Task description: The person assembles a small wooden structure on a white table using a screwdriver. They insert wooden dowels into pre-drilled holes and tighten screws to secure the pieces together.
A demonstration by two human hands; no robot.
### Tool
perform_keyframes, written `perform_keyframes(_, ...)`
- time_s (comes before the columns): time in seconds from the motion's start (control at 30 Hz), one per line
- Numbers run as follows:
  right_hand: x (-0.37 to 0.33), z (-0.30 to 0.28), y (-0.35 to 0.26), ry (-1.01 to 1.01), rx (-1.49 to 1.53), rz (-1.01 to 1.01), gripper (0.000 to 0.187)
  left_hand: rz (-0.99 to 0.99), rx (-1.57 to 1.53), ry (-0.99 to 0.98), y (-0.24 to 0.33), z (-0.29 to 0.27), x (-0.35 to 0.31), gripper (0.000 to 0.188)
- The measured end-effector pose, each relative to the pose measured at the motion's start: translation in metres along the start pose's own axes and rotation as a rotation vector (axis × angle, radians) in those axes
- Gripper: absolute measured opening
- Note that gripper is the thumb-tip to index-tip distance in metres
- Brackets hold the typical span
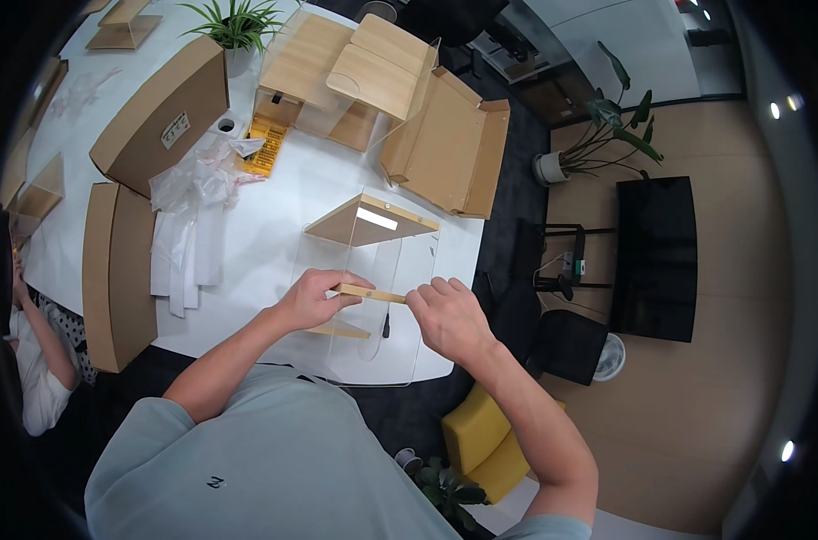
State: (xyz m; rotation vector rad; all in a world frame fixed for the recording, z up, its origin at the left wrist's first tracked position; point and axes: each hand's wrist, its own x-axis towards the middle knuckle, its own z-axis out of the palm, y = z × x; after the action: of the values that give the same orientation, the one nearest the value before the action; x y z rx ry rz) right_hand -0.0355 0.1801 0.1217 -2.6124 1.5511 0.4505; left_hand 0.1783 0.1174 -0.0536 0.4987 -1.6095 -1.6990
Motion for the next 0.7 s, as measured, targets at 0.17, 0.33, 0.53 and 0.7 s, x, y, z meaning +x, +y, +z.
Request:
perform_keyframes(0.17, 0.012, -0.012, 0.002, -0.07, -0.136, -0.171, 0.008, -0.002, -0.006, 0.02, 0.002, 0.0, -0.001, 0.018)
perform_keyframes(0.33, 0.021, -0.016, 0.006, -0.115, -0.276, -0.348, 0.012, 0.005, -0.029, 0.029, -0.002, 0.001, 0.0, 0.018)
perform_keyframes(0.53, 0.027, -0.017, 0.012, -0.111, -0.343, -0.531, 0.012, -0.007, -0.027, 0.02, -0.003, 0.0, -0.001, 0.017)
perform_keyframes(0.7, 0.031, -0.017, 0.018, -0.102, -0.315, -0.606, 0.012, 0.032, -0.027, 0.03, -0.007, -0.002, -0.001, 0.017)
